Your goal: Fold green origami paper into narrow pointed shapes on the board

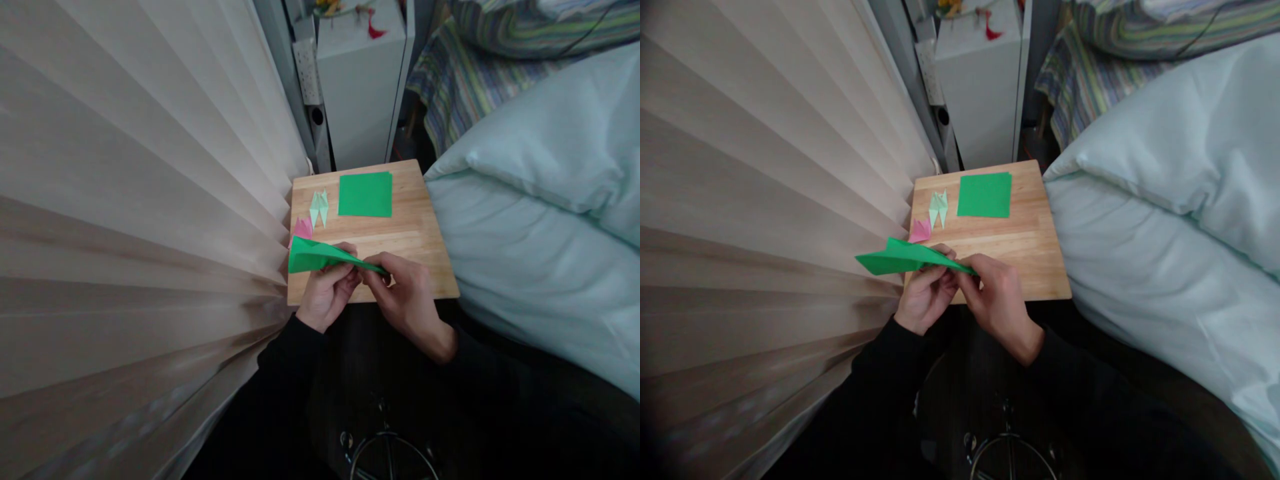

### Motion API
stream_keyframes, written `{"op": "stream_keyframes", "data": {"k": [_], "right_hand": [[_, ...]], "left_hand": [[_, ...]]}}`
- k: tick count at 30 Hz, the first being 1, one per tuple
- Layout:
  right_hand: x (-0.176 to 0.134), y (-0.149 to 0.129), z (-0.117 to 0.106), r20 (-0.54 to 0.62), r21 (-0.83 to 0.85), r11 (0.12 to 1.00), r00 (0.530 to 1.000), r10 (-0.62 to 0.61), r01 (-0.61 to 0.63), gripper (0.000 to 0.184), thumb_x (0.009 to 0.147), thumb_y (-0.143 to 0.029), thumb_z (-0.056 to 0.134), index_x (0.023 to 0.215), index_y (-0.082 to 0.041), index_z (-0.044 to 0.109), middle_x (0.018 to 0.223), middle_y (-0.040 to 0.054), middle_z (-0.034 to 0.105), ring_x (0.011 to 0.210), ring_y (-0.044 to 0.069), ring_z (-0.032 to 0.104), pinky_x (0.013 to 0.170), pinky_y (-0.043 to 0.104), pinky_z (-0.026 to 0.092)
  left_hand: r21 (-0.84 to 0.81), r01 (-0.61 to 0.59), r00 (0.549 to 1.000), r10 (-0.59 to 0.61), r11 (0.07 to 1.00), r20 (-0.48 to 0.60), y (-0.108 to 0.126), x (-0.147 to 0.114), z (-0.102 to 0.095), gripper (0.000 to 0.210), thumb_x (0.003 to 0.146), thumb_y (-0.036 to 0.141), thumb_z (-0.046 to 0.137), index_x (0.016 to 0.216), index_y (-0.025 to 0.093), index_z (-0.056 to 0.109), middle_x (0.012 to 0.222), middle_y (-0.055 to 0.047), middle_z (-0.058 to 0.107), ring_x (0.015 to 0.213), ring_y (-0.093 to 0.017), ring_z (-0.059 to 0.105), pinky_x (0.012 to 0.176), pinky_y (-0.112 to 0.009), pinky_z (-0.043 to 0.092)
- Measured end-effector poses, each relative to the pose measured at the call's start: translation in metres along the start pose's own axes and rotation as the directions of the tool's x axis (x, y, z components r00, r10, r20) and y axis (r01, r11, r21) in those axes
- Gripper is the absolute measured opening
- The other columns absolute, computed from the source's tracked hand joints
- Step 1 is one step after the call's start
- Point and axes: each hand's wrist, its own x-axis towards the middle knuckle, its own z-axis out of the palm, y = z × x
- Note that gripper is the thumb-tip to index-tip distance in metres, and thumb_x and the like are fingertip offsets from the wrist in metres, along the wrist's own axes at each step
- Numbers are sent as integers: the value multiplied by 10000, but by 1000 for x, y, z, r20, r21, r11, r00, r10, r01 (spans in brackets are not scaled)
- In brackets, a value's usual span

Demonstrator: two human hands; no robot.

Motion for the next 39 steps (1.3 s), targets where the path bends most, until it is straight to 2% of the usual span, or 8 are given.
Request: {"op": "stream_keyframes", "data": {"k": [4,9,13,19,26,32,36,39], "right_hand": [[2,-8,1,-19,195,973,992,127,-121,209,936,-303,672,739,-235,695,652,-7,676,588,150,555,581,307,420],[3,-8,5,4,408,886,971,239,-220,201,874,-374,778,758,-234,693,691,-17,694,583,135,567,577,299,445],[2,-5,6,-2,443,864,964,266,-238,177,871,-397,787,846,-237,716,700,-19,691,576,133,572,551,293,444],[2,-6,8,15,467,850,964,267,-243,229,909,-414,747,794,-226,686,719,-9,699,567,120,595,534,275,470],[5,-5,14,1,633,733,947,320,-249,295,858,-423,787,717,-208,643,649,-29,662,490,86,547,469,237,450],[8,1,17,35,692,652,916,400,-311,308,827,-389,784,646,-207,613,579,-41,608,453,73,490,436,224,402],[6,4,19,13,692,655,913,409,-303,321,836,-371,764,615,-215,591,529,-55,562,444,70,442,435,222,375],[5,6,20,-2,669,684,919,394,-292,337,863,-375,737,602,-213,597,509,-53,549,449,75,444,439,223,371]], "left_hand": [[3,-8,1000,8,1000,-17,4,-2,3,232,672,256,828,803,205,644,709,32,565,560,-63,474,551,-223,460],[-78,6,997,-12,997,-74,8,0,6,284,634,227,857,681,186,579,561,67,498,507,-44,456,540,-194,468],[-86,8,995,-17,996,-98,8,0,5,280,628,230,872,703,178,607,566,64,531,514,-44,486,506,-177,452],[-17,11,994,-13,1000,-108,7,0,2,291,600,256,910,629,163,636,560,49,591,521,-51,556,531,-173,494],[31,-60,995,62,998,-84,6,0,4,323,599,331,934,561,155,665,540,22,603,543,-78,570,522,-188,476],[54,-141,983,146,989,-114,-1,-3,7,311,629,313,934,595,161,665,543,33,593,525,-75,537,536,-204,470],[-57,-98,992,93,994,-83,-8,-7,17,275,615,287,941,691,165,706,655,20,648,582,-86,560,558,-222,475],[-50,-79,996,76,996,-55,-11,-10,22,253,658,297,920,714,159,715,676,8,652,609,-101,571,574,-242,482]]}}
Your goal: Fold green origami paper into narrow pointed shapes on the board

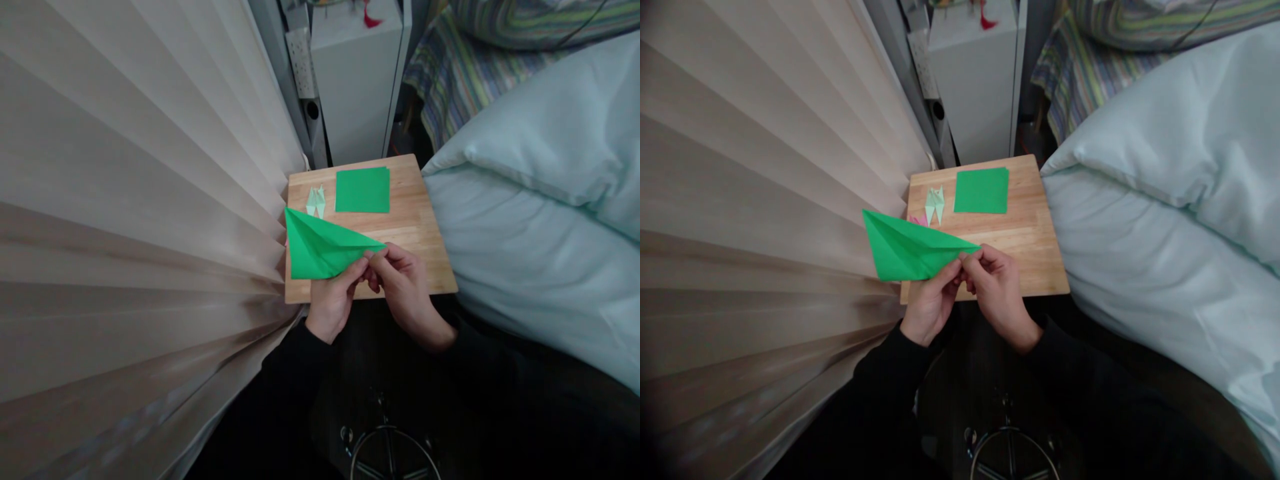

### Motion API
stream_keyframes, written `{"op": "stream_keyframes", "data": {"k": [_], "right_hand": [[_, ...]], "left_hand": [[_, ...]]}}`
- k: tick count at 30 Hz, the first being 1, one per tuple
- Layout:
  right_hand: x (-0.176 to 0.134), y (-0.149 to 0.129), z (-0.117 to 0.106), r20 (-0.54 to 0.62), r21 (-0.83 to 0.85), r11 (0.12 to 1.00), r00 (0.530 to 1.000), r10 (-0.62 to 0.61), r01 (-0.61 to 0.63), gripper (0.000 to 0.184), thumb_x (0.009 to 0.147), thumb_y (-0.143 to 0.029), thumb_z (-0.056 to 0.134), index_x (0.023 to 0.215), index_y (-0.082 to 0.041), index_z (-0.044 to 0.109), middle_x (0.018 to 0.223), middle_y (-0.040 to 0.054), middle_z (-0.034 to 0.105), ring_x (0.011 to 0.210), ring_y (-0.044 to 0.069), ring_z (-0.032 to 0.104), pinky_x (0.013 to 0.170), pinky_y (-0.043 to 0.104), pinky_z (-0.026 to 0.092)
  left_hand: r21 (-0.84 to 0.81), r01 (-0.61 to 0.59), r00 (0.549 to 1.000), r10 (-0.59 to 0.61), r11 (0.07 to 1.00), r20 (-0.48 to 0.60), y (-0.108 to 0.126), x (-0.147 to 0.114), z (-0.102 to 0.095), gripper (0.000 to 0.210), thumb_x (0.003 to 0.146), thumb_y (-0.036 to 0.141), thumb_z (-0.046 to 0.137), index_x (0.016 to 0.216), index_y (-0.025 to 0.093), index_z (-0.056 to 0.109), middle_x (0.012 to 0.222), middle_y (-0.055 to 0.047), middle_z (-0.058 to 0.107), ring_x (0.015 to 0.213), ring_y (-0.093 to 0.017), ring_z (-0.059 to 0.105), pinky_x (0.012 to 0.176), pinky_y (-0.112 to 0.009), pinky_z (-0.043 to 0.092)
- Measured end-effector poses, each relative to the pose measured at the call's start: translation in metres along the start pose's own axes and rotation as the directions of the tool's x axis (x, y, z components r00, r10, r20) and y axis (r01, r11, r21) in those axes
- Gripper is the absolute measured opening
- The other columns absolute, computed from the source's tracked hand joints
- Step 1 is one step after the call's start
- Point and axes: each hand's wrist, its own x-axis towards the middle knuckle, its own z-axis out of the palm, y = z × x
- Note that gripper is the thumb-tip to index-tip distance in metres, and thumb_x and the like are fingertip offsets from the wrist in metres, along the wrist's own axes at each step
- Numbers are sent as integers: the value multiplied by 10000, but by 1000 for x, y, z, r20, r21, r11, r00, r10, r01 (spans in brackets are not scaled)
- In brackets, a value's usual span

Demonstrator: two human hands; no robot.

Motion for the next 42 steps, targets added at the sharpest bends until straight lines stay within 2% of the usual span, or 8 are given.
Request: {"op": "stream_keyframes", "data": {"k": [5,9,12,15,21,27,34,42], "right_hand": [[0,1,-1,28,-22,1000,1000,-6,7,339,889,-379,716,614,-204,624,566,-29,600,468,75,465,455,229,385],[1,1,-1,-17,24,1000,1000,11,-11,261,799,-370,806,677,-211,639,555,-50,589,440,74,465,427,223,379],[3,0,0,-32,30,999,999,31,-30,272,750,-370,840,683,-211,630,543,-55,590,419,74,470,408,221,377],[2,0,1,-54,19,999,998,41,-40,295,763,-379,828,656,-210,610,527,-55,583,399,65,446,395,220,360],[-1,4,1,-46,-11,1000,999,17,-17,243,806,-341,793,692,-208,624,549,-56,585,422,68,470,408,215,373],[-3,9,0,-18,-94,995,1000,-22,20,251,873,-343,759,728,-213,601,564,-59,576,437,71,473,413,218,365],[-6,11,2,-11,-92,996,1000,-16,15,311,897,-420,753,737,-220,577,573,-57,557,455,84,485,424,229,370],[-12,11,5,-1,-159,987,1000,-17,16,324,895,-470,740,760,-224,578,594,-50,548,497,99,473,465,245,366]], "left_hand": [[38,-22,997,24,999,-76,2,2,-3,273,647,281,914,672,151,675,650,14,631,614,-89,551,600,-229,469],[45,5,995,-1,999,-96,5,4,-5,294,614,265,906,622,158,632,580,40,578,555,-69,502,548,-208,420],[51,13,993,-7,999,-118,6,5,-5,294,596,253,906,610,159,628,561,43,574,534,-64,489,528,-204,401],[39,4,989,1,999,-145,5,4,-6,274,600,227,909,619,155,646,574,35,597,543,-65,508,541,-207,413],[-72,58,981,-71,996,-183,0,3,-6,271,608,231,938,699,142,699,648,23,649,562,-50,539,544,-178,424],[-45,1,972,-12,999,-236,3,5,-7,273,621,235,935,639,141,679,593,32,624,546,-46,544,539,-162,431],[-27,-24,959,16,999,-281,9,8,-10,277,692,232,900,650,136,644,608,25,641,551,-43,569,565,-149,457],[62,-126,934,140,990,-328,8,13,-16,316,810,340,787,637,156,596,598,21,619,539,-59,568,552,-177,449]]}}
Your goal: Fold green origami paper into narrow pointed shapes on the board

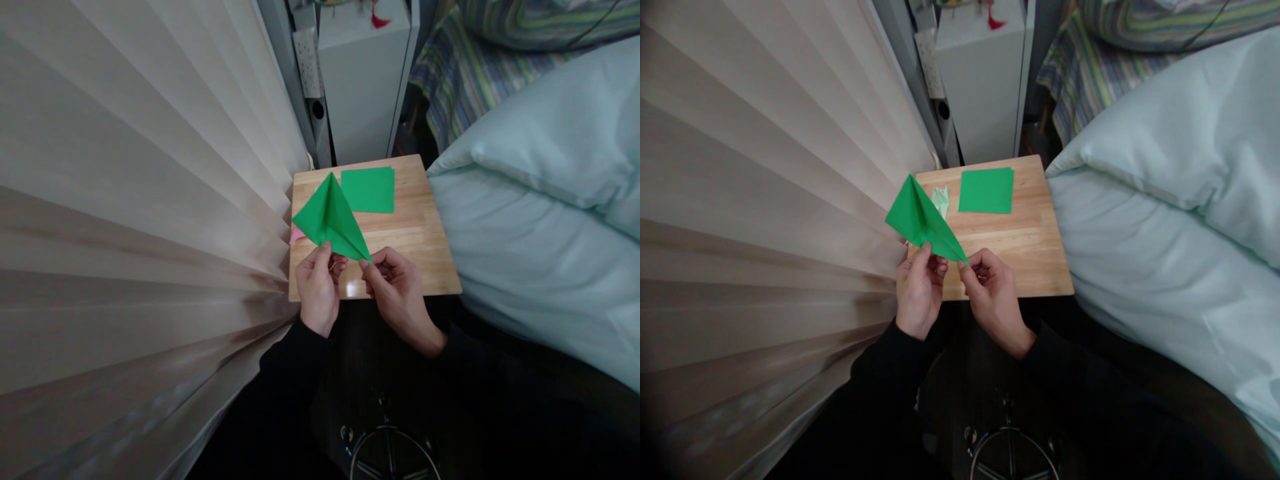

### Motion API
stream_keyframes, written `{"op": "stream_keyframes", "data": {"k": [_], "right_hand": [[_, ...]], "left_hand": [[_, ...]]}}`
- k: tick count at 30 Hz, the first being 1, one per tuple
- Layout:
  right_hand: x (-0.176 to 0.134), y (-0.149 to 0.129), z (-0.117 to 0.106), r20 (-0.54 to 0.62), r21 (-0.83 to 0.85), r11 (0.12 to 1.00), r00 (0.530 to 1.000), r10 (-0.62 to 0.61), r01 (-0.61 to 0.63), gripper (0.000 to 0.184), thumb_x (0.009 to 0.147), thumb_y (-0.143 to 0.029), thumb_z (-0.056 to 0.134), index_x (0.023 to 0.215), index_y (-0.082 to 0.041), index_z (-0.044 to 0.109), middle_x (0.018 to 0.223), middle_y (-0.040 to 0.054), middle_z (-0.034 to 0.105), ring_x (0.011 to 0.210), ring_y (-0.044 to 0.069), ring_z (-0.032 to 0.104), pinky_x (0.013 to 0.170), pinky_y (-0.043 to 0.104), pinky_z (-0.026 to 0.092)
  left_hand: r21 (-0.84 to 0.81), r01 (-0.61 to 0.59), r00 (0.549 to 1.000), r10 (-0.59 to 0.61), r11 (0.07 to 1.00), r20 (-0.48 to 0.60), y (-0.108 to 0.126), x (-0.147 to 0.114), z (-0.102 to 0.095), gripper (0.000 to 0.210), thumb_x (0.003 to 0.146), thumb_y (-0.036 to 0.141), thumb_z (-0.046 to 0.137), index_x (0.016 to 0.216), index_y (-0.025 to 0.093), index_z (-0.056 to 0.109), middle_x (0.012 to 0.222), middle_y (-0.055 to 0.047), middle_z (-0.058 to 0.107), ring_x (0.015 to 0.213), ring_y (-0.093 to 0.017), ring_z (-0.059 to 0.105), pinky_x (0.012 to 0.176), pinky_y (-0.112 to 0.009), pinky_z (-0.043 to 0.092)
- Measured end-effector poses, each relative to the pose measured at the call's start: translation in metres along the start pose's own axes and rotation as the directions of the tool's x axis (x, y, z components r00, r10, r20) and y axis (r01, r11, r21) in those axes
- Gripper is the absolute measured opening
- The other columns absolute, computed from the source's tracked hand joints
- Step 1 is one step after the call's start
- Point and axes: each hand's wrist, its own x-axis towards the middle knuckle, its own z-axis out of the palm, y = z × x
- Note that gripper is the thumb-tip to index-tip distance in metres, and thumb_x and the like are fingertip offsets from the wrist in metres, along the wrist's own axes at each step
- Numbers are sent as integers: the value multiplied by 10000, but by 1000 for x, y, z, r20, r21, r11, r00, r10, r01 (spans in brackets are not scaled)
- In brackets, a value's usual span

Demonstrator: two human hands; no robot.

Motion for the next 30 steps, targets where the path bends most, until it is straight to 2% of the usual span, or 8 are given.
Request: {"op": "stream_keyframes", "data": {"k": [7,12,15,18,21,24,27,30], "right_hand": [[-3,-2,-4,98,-307,923,972,-212,233,235,952,-301,646,747,-221,564,622,-44,526,535,109,478,512,265,368],[2,-13,-16,426,-413,747,835,-347,521,223,1003,-321,579,813,-212,620,718,14,606,645,157,568,607,312,427],[13,-18,-25,311,-493,712,866,-391,499,257,1054,-342,488,910,-213,658,822,63,675,758,203,622,697,357,472],[27,-21,-35,274,-534,702,882,-383,471,265,991,-394,614,1185,-219,659,1192,140,717,1151,309,635,998,493,476],[38,-24,-44,320,-421,827,914,-250,373,547,902,-452,735,1386,-257,570,1441,127,624,1330,329,564,1113,538,423],[44,-24,-50,386,-289,920,912,-143,266,428,848,-402,792,1231,-261,663,1308,72,696,1232,290,622,1093,493,450],[48,-24,-54,359,-215,952,924,-128,216,151,839,-326,785,905,-227,693,1002,24,733,1021,236,665,1036,458,475],[52,-25,-56,345,-191,965,932,-107,182,197,827,-329,792,768,-217,641,885,11,700,929,212,653,1007,455,484]], "left_hand": [[-116,69,998,-68,991,11,4,2,-1,205,777,287,832,832,183,664,750,35,675,616,-65,597,605,-176,481],[-213,281,959,-266,936,95,13,13,-8,107,822,120,686,743,152,622,685,21,587,573,-60,548,532,-158,446],[-180,511,840,-444,841,312,18,14,-10,154,832,124,643,691,139,583,653,12,494,536,-58,485,452,-136,378],[-16,705,622,-607,709,495,21,11,-11,318,871,220,661,613,154,486,608,8,405,507,-68,418,404,-131,315],[161,800,412,-725,578,552,19,11,-13,437,867,267,690,558,174,394,546,23,316,461,-68,328,379,-138,285],[277,836,258,-786,473,562,14,16,-16,447,857,288,713,554,183,401,516,44,262,433,-64,271,351,-136,234],[302,838,235,-799,455,553,13,22,-17,447,877,285,689,551,176,403,505,40,294,428,-58,264,353,-121,216],[293,835,266,-807,466,526,16,25,-18,452,885,269,675,539,173,400,484,46,294,408,-53,239,346,-121,192]]}}
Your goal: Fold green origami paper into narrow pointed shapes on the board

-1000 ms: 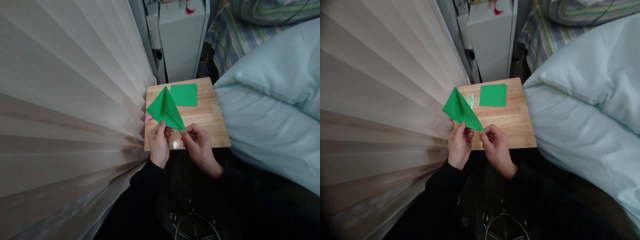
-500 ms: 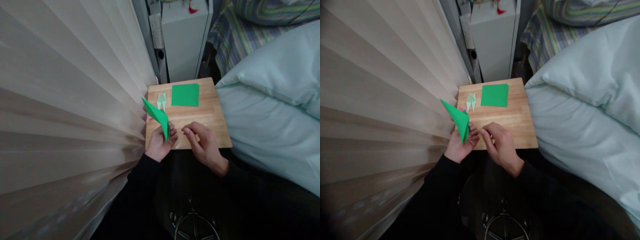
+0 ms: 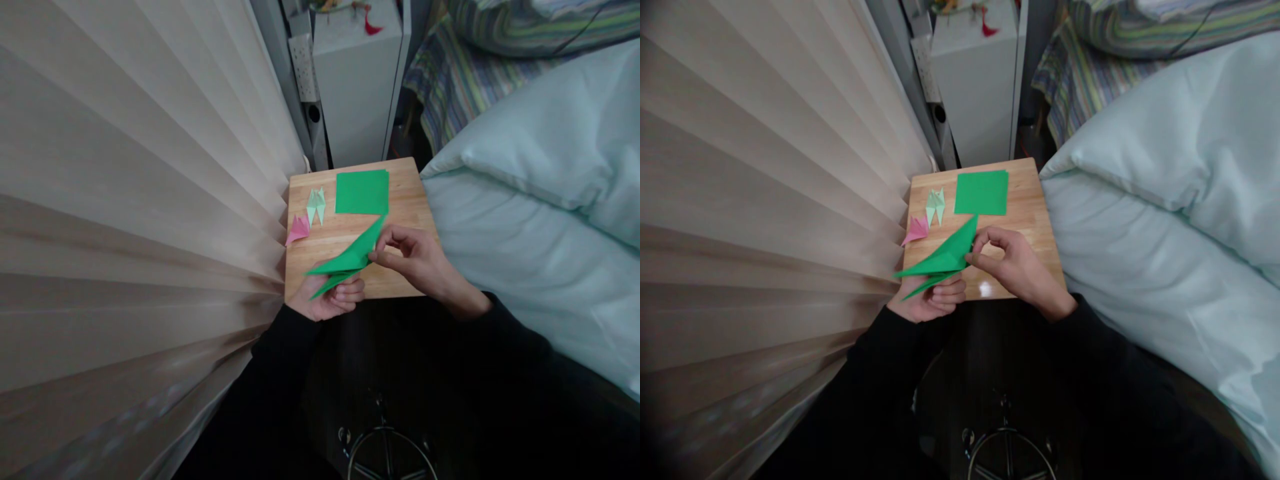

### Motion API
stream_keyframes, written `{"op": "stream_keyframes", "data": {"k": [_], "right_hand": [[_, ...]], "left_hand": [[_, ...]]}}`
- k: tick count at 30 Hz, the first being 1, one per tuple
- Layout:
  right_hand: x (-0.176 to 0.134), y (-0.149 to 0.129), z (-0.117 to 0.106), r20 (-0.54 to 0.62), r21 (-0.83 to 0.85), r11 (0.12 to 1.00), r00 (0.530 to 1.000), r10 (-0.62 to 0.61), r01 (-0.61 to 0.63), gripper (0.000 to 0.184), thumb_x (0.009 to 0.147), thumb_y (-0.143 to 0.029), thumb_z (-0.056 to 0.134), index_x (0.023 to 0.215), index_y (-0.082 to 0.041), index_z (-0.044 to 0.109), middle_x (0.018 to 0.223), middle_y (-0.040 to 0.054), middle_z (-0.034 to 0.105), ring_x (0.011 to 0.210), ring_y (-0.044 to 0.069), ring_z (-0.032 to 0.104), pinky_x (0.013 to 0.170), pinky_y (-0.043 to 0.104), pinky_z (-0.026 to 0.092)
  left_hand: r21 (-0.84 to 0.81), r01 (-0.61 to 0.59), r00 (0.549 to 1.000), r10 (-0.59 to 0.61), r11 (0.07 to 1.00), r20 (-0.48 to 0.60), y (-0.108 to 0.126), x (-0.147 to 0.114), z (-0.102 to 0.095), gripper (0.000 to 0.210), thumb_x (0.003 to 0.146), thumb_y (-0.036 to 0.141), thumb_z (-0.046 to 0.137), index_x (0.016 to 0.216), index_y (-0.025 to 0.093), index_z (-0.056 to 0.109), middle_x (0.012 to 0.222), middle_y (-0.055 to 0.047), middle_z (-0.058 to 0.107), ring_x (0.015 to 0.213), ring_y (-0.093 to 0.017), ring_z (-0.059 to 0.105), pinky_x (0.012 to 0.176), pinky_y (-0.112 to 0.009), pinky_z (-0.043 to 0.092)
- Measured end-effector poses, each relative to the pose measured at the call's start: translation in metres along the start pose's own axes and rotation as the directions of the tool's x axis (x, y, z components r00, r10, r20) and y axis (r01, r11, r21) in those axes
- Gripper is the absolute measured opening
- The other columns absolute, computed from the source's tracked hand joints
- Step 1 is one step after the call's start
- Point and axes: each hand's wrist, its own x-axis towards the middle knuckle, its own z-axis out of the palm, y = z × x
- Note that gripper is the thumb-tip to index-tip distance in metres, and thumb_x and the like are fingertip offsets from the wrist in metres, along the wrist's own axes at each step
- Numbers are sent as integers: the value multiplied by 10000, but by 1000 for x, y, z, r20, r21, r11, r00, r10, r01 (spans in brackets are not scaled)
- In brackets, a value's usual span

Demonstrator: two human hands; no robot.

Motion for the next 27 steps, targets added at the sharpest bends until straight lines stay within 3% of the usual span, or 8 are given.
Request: {"op": "stream_keyframes", "data": {"k": [2,5,9,14,17,20,24,27], "right_hand": [[1,0,-1,-16,40,999,1000,2,-1,211,791,-333,828,873,-228,664,1006,26,719,1012,225,659,1025,465,483],[1,-1,-3,-33,37,999,999,-32,33,566,687,-324,919,1185,-282,654,1331,58,675,1259,269,605,1089,486,455],[0,-5,-8,100,-46,998,995,-26,30,369,688,-409,926,974,-255,750,1145,46,766,1147,293,668,1072,499,473],[1,-9,-11,36,-43,999,999,2,0,285,683,-473,922,843,-265,812,933,25,808,979,275,724,986,470,548],[2,-8,-12,-6,13,999,999,40,-40,326,669,-485,926,876,-255,821,944,34,823,926,272,745,885,452,604],[3,-6,-13,-65,58,995,994,83,-79,335,659,-475,931,873,-245,815,912,37,824,826,256,747,766,419,632],[5,2,-18,-112,-10,990,984,136,-138,315,686,-496,909,824,-233,802,828,46,807,733,246,737,655,387,621],[5,10,-21,-136,-100,977,975,174,-188,334,716,-518,880,826,-214,795,846,65,808,750,254,740,680,397,617]], "left_hand": [[25,41,999,-41,999,-6,1,-1,-1,488,885,293,687,521,179,383,460,54,261,386,-50,198,334,-132,148],[89,133,991,-134,987,10,1,-1,-2,544,909,421,671,514,186,380,433,51,240,364,-50,172,324,-151,114],[135,134,989,-141,982,42,-2,2,-3,541,891,546,657,541,187,453,419,30,299,356,-60,239,318,-169,156],[232,-59,993,81,971,-87,-8,4,-5,483,787,627,727,817,145,717,666,-132,679,528,-184,614,382,-225,354],[248,-252,948,290,935,-129,-10,5,-2,454,822,553,736,1071,174,744,958,-159,766,748,-257,733,550,-296,535],[186,-428,885,452,884,-112,-9,4,3,473,836,570,735,1142,209,735,1053,-138,765,871,-269,743,704,-363,599],[237,-423,892,447,875,-59,-6,1,7,530,717,611,838,1023,188,753,960,-138,769,868,-284,741,717,-379,593],[459,-380,882,464,803,-83,-7,3,2,444,628,388,955,952,154,762,919,-117,771,798,-221,728,733,-331,573]]}}
